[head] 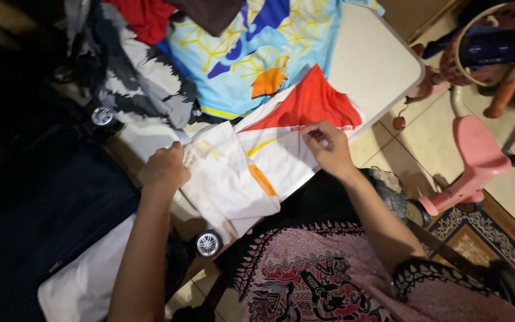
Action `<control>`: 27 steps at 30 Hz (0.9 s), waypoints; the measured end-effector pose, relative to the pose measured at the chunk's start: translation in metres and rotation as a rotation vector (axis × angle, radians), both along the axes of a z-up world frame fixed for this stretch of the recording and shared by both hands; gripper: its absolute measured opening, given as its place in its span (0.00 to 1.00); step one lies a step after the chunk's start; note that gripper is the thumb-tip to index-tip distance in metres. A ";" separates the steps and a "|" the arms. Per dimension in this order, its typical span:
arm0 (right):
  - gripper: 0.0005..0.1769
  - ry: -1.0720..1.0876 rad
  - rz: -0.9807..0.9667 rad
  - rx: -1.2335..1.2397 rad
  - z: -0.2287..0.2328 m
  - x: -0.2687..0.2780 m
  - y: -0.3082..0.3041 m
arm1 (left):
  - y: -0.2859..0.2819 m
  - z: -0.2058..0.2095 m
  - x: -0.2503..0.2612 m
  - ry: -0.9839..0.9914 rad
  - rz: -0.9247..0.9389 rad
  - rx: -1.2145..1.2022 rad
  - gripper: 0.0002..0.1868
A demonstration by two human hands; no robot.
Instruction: The person picks up a shirt from a pile on a table, spreads it out to flat, and then folds the sides and sleeves inward before folding it in half to place it inside a suitcase.
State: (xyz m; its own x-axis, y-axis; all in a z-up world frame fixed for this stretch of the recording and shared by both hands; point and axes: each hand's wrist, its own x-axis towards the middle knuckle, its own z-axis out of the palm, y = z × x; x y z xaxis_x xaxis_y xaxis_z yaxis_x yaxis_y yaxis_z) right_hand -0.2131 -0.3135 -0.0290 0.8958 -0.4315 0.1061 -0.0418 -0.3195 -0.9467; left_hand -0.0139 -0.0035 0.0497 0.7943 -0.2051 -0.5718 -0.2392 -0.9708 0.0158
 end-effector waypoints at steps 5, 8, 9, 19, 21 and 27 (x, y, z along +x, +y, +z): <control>0.08 -0.078 -0.032 -0.169 0.010 0.013 -0.019 | 0.005 -0.016 0.003 -0.017 -0.011 -0.001 0.23; 0.12 -0.065 0.003 -0.390 0.018 0.027 -0.020 | 0.016 -0.030 -0.005 -0.376 -0.192 -0.113 0.19; 0.12 -0.077 0.009 -0.510 0.020 0.033 -0.018 | 0.017 -0.033 -0.004 -0.457 -0.258 -0.149 0.18; 0.30 0.189 0.262 -1.036 0.012 0.058 -0.017 | 0.012 -0.041 -0.014 -0.331 -0.569 -0.592 0.47; 0.31 0.216 0.282 -1.037 0.011 0.059 -0.025 | 0.016 -0.046 -0.013 -0.325 -0.582 -0.560 0.50; 0.30 0.227 0.280 -0.998 0.014 0.066 -0.054 | 0.019 -0.058 -0.011 -0.260 -0.536 -0.524 0.52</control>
State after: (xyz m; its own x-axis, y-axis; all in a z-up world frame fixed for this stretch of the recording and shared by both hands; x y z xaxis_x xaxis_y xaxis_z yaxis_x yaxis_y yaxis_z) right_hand -0.1472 -0.3674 -0.0149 0.9931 -0.0166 0.1164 0.0106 -0.9733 -0.2293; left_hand -0.0253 0.0159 -0.0080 0.6064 -0.7883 -0.1046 -0.7306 -0.6042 0.3179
